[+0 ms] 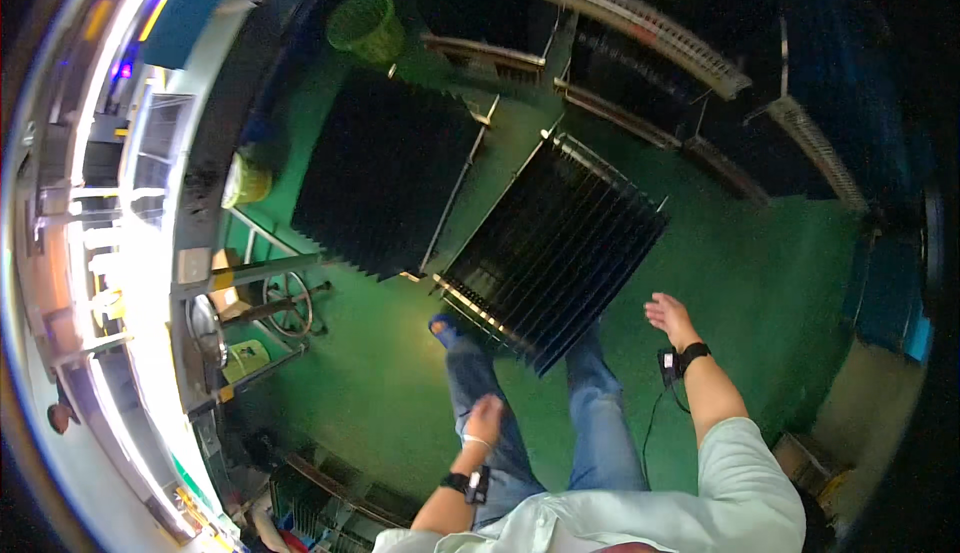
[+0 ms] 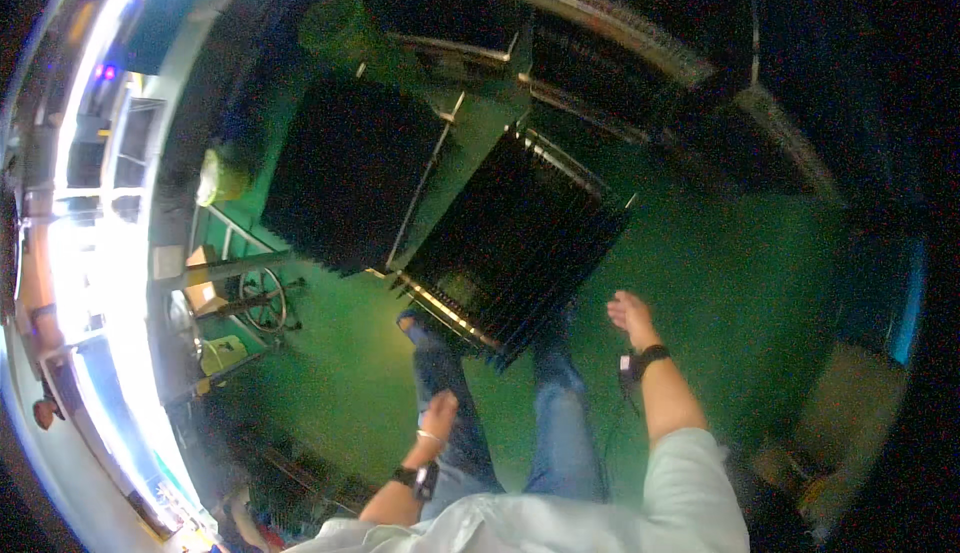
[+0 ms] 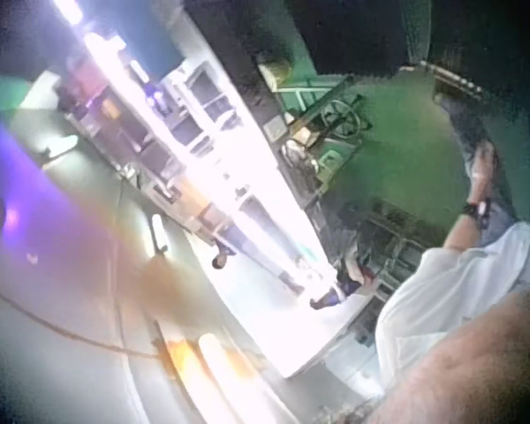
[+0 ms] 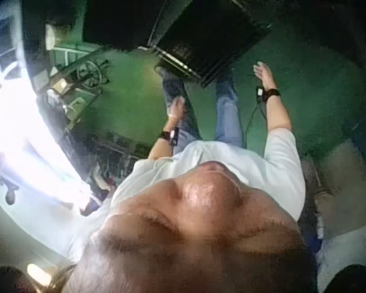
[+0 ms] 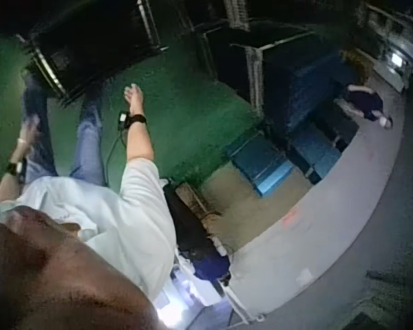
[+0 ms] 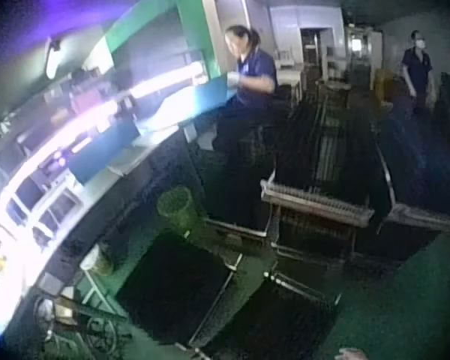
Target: Handling and inspecting film-like electronic components at a workstation.
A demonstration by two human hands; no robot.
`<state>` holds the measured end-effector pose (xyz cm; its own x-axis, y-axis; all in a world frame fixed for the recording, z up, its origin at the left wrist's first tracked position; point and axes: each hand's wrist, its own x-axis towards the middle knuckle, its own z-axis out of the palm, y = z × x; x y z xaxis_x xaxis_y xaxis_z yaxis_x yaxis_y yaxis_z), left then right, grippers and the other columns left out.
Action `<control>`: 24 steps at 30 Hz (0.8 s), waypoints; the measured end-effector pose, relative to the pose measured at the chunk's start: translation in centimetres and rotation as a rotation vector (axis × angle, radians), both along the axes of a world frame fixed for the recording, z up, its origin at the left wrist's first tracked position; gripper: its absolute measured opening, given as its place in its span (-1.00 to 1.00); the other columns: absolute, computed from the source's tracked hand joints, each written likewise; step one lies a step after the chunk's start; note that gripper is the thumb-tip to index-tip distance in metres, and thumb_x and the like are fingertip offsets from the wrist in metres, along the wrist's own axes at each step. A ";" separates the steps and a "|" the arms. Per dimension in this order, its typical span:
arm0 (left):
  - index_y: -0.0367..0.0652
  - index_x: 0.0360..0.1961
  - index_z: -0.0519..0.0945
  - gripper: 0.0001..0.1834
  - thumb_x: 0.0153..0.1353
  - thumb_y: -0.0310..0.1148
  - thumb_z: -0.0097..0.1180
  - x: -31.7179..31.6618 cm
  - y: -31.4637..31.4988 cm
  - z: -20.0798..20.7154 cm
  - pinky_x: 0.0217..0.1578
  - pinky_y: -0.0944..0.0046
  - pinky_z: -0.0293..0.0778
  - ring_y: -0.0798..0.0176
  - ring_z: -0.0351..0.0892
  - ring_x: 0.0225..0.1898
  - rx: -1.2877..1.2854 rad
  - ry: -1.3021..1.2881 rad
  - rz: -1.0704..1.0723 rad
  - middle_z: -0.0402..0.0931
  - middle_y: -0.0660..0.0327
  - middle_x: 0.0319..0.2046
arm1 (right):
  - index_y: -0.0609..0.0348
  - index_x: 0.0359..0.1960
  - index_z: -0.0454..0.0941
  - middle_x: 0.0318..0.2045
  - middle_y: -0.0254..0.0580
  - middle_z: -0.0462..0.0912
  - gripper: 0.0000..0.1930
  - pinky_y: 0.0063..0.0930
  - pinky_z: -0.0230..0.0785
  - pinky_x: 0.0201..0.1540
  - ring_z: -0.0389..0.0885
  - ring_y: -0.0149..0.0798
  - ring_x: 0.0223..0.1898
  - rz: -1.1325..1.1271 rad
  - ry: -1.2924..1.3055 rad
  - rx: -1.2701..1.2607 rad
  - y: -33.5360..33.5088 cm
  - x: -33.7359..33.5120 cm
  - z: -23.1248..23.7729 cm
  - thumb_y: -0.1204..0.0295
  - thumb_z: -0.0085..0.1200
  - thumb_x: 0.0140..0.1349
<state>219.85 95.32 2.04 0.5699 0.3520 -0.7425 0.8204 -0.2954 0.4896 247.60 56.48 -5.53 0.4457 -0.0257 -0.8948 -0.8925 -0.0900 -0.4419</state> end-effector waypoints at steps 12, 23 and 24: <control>-0.06 -0.10 0.54 -0.65 0.04 -0.26 0.14 -0.8 4.1 8.7 0.19 -0.13 0.04 0.02 0.12 0.29 0.165 0.194 -0.430 0.34 0.21 0.16 | 0.01 0.15 0.38 0.00 -0.34 0.53 -0.46 -0.36 0.31 0.02 0.48 -0.24 -0.05 -0.141 0.067 -0.010 6.2 -1.4 -14.8 0.03 0.01 0.20; 0.03 -0.14 0.57 -0.64 -0.02 -0.19 0.16 5.0 5.2 9.7 0.18 -0.08 0.06 -0.07 0.08 0.29 0.280 0.323 -0.685 0.31 0.25 0.19 | 0.06 0.11 0.41 0.00 -0.33 0.52 -0.50 -0.34 0.31 -0.03 0.48 -0.22 -0.10 -0.186 -0.002 0.052 3.9 1.6 -14.9 0.04 -0.07 0.23; 0.03 -0.14 0.57 -0.64 -0.02 -0.18 0.16 5.3 5.1 9.6 0.18 -0.08 0.05 -0.06 0.08 0.29 0.279 0.329 -0.688 0.31 0.26 0.19 | 0.07 0.11 0.41 0.00 -0.33 0.52 -0.50 -0.33 0.31 -0.04 0.48 -0.22 -0.10 -0.167 -0.011 0.062 4.2 2.8 -15.1 0.04 -0.07 0.24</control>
